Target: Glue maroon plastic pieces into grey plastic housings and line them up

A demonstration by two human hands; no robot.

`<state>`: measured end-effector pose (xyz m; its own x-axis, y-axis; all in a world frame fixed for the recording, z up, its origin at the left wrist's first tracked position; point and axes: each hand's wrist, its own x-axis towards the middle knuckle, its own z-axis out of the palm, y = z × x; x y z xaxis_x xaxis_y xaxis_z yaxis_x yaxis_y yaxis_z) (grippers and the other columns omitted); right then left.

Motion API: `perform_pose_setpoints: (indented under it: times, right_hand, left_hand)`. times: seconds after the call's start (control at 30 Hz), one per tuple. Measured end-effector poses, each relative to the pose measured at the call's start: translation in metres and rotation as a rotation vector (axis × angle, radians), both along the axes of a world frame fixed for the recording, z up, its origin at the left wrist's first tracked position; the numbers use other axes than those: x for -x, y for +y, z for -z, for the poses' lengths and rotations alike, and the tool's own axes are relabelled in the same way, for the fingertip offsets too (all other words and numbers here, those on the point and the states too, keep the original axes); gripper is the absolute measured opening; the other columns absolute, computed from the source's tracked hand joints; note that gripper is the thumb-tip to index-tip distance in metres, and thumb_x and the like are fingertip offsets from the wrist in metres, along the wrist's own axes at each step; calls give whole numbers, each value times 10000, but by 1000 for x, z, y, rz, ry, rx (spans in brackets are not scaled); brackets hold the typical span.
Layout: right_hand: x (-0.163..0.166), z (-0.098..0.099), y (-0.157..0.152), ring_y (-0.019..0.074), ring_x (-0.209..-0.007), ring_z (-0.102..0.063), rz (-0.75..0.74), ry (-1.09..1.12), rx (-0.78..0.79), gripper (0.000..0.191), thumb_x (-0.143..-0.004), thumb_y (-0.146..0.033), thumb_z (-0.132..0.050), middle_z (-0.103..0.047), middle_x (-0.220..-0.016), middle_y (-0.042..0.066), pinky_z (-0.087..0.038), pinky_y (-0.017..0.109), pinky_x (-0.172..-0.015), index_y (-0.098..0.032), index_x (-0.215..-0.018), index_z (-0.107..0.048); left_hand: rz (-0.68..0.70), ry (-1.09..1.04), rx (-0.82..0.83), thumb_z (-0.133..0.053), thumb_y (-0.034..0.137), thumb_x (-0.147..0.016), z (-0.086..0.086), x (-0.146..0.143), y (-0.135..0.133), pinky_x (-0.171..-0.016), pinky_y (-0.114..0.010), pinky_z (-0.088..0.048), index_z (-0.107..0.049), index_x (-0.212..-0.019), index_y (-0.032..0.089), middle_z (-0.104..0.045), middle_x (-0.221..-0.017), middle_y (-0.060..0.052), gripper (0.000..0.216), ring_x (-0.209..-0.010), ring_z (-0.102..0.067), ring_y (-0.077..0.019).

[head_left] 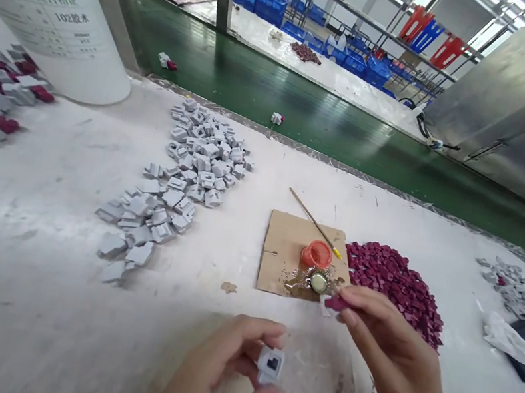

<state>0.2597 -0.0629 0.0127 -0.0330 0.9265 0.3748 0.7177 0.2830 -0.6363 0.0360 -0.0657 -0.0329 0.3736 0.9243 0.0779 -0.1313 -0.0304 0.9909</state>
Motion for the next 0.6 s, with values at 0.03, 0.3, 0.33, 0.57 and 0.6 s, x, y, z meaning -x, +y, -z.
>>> perform_pose_setpoints:
  times: [0.03,0.3,0.33,0.57,0.6]
  right_hand:
    - [4,-3,-4,171,-943,-700,-33,52,18,162,-906,-195,-617,-722,-992,23,-604,220,-787,-275,-1030,-685]
    - [26,-4,-26,211,-860,-726,-235,181,40,229,-853,-105,-656,-718,-996,87,-632,234,-673,-247,-1020,-722]
    - [27,-2,-28,211,-850,-727,-220,211,38,200,-852,-132,-677,-718,-1002,86,-635,240,-673,-252,-1003,-729]
    - [25,12,-42,167,-770,-733,-64,480,188,209,-860,-213,-715,-740,-921,-4,-625,187,-652,-320,-1038,-699]
    - [24,12,-42,165,-761,-732,-68,466,180,176,-857,-204,-715,-740,-914,-7,-625,187,-642,-310,-998,-708]
  left_hand:
    - [10,-12,10,-660,90,-790,1,-3,0,-693,-160,-590,-634,-1168,332,-707,-998,-7,449,-832,-697,-130]
    - [81,-27,-12,-562,175,-891,2,-18,-1,-737,-275,-594,-676,-1002,235,-704,-930,-51,170,-845,-685,-174]
    - [68,-32,-36,-563,142,-881,3,-19,-2,-739,-265,-594,-672,-977,234,-698,-926,-47,172,-850,-686,-168]
    - [-40,134,-359,-618,118,-880,7,-20,-10,-802,-163,-574,-594,-1094,233,-662,-1043,-41,244,-925,-698,-128]
    - [-47,171,-364,-630,176,-894,6,-19,-11,-795,-151,-574,-567,-1143,232,-672,-1038,-40,263,-914,-701,-125]
